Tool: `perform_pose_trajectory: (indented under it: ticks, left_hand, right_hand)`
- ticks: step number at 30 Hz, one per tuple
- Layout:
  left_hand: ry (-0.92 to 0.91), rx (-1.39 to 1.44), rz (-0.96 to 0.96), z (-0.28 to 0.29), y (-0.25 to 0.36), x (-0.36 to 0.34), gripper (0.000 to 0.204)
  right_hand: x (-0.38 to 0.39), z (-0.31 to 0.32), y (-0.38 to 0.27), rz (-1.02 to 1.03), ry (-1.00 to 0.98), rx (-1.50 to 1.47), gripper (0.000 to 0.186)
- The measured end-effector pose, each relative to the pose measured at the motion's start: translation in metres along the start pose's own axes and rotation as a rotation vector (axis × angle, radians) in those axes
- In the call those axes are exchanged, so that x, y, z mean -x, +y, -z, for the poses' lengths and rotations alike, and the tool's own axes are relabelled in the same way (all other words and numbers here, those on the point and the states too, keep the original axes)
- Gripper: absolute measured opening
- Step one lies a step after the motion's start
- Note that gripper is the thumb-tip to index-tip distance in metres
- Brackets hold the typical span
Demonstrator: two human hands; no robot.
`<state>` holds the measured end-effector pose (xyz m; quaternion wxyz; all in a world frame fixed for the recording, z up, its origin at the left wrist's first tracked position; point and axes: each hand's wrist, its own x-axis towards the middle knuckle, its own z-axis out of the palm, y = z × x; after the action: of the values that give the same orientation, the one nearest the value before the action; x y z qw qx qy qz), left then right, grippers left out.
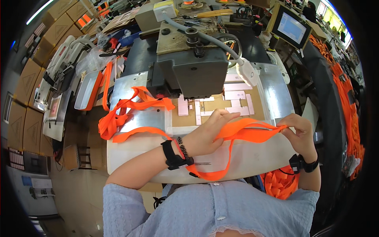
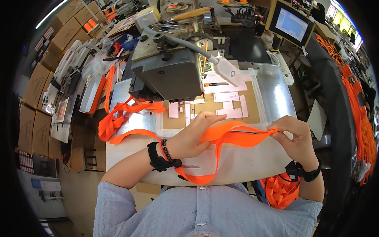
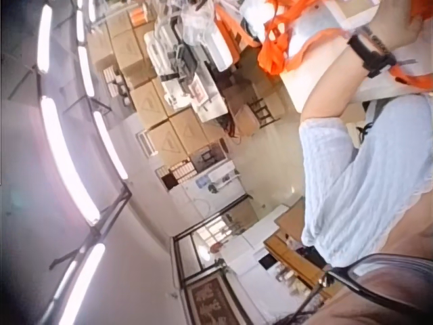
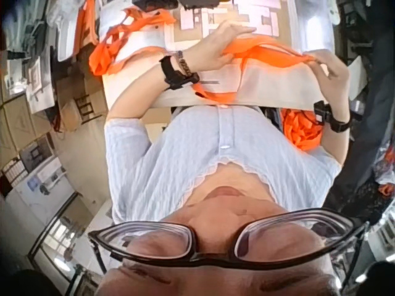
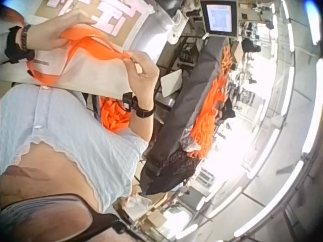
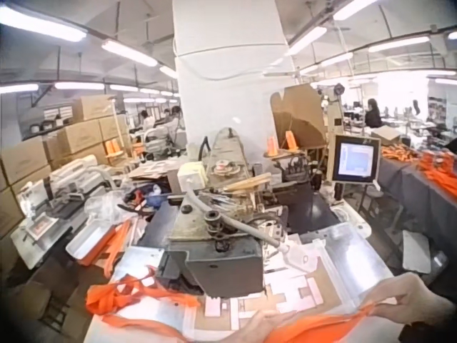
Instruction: Using an industrial pattern sewing machine to attach or sew orange webbing straps.
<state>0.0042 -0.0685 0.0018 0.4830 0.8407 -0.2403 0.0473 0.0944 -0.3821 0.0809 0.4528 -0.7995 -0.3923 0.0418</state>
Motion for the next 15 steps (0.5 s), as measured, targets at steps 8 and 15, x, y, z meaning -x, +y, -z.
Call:
perform_pose_trajectory:
  ticks: [8,15]
  left_hand:
    - [0.224,0.043,0.229,0.009,0.006,0.004,0.016]
    - [0.096,0.426,0.733,0.006,-0.016,-0.006,0.038]
  right_hand:
    - [0.001,0.002,0.006,-0.124,-0.068,-0.128,0.017]
    - [-0.019,0.007,0.045,-0.451,-0.161,0.009,0.026]
